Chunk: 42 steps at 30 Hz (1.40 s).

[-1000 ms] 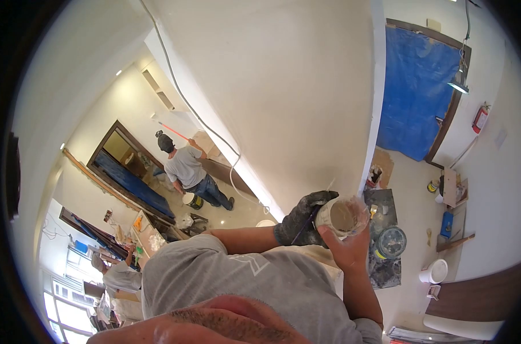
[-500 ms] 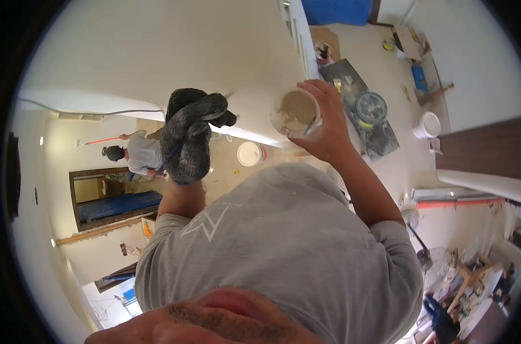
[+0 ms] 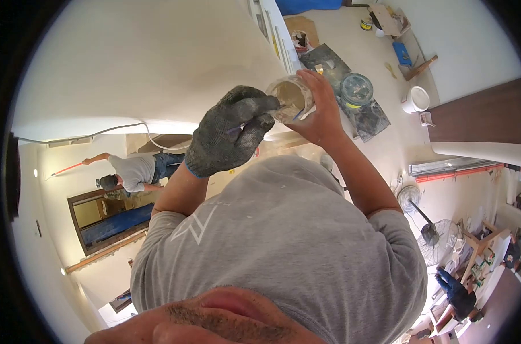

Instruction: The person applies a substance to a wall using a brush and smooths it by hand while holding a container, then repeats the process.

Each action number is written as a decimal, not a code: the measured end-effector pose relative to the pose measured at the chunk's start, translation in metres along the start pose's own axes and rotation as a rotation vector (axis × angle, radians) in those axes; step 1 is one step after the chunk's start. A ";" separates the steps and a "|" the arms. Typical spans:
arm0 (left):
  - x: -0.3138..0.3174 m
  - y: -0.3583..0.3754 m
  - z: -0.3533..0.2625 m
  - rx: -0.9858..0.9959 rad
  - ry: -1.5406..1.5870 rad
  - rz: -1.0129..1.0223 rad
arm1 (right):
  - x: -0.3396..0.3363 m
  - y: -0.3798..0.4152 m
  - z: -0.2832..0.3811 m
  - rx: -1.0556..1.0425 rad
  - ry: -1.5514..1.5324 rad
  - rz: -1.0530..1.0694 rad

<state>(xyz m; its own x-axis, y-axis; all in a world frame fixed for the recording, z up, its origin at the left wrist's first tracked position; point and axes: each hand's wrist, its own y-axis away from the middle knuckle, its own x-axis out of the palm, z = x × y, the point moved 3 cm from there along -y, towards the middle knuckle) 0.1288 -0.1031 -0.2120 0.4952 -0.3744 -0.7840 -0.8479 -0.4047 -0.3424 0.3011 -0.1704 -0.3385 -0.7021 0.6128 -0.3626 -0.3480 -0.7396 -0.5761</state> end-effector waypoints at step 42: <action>-0.038 0.029 0.010 0.114 -0.159 -0.047 | 0.012 -0.016 0.075 -0.011 0.050 0.012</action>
<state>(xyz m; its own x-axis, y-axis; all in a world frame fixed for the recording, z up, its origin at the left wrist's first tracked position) 0.0831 -0.0924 -0.1970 0.5064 -0.2169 -0.8346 -0.8449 -0.3181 -0.4300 0.2520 -0.1721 -0.2787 -0.6746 0.6169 -0.4054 -0.3327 -0.7443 -0.5791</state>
